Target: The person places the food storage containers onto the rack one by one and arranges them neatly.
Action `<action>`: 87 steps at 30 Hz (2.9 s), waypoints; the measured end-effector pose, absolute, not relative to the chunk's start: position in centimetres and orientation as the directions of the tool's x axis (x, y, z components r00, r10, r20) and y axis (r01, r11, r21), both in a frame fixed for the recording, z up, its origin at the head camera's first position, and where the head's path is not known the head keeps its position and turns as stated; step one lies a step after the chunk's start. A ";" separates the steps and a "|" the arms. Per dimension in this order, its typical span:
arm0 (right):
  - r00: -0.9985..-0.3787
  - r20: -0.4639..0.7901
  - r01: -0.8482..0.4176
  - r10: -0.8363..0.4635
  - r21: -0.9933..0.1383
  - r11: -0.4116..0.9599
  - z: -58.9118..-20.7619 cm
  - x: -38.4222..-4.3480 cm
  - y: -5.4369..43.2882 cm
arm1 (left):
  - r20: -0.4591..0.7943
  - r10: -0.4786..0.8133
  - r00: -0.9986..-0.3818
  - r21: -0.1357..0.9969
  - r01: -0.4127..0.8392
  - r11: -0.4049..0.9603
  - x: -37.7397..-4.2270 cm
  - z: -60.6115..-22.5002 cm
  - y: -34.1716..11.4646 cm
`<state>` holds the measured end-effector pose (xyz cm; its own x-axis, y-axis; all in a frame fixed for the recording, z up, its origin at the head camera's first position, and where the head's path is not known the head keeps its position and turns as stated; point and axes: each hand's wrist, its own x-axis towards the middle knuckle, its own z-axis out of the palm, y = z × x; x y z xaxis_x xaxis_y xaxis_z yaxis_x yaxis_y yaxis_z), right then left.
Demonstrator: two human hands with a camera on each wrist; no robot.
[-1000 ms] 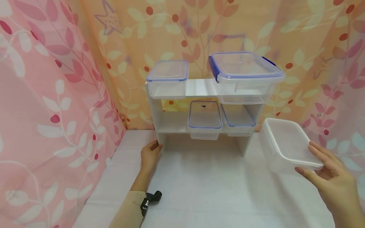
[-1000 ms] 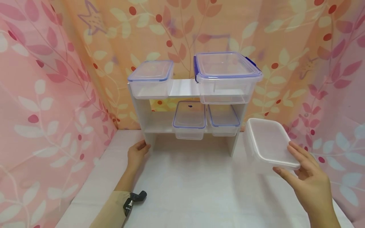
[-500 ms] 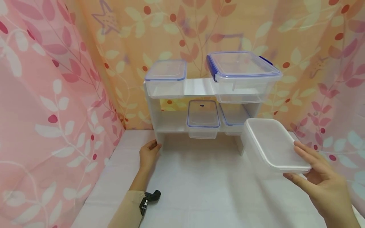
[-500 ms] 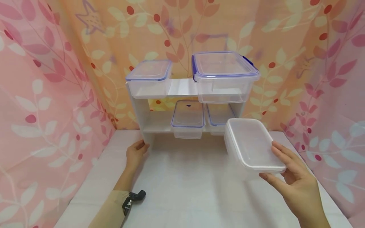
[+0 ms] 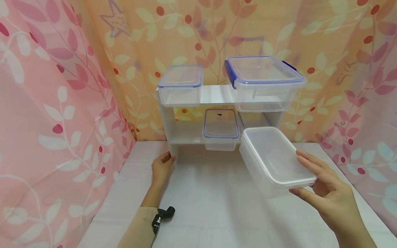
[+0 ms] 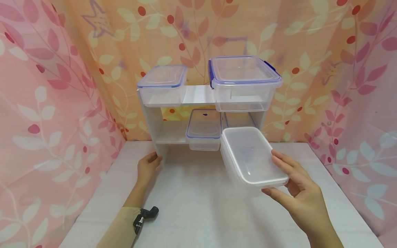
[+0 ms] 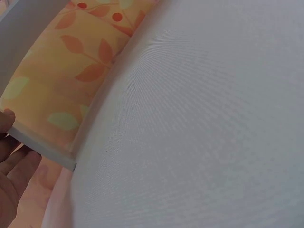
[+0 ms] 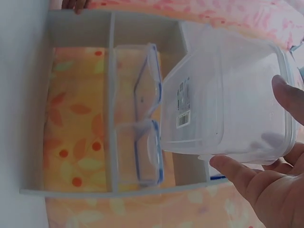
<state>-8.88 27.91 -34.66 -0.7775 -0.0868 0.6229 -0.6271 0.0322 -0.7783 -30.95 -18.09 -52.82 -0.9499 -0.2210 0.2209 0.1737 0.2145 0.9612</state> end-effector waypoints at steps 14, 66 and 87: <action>-0.659 0.723 -0.729 -0.206 -0.682 -0.060 -34.4 -10.5 23.8 | 0.227 -0.207 -0.952 0.960 0.182 0.215 -30.7 -52.5 -18.0; -0.836 0.541 -0.547 -0.090 -0.810 0.211 -34.4 -17.8 7.6 | 0.180 -0.221 -0.958 0.960 0.122 0.250 -30.4 -52.0 -18.0; -0.807 0.590 -0.562 0.018 -0.776 0.286 -36.3 -20.0 3.5 | 0.217 -0.251 -0.943 0.935 0.127 0.330 -30.4 -52.1 -18.0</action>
<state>-19.98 3.49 -36.26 -0.8069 0.0177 0.5905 -0.5617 0.2862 -0.7762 -30.39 -18.02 -52.05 -0.9435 -0.2507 0.2169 0.1273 0.3300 0.9354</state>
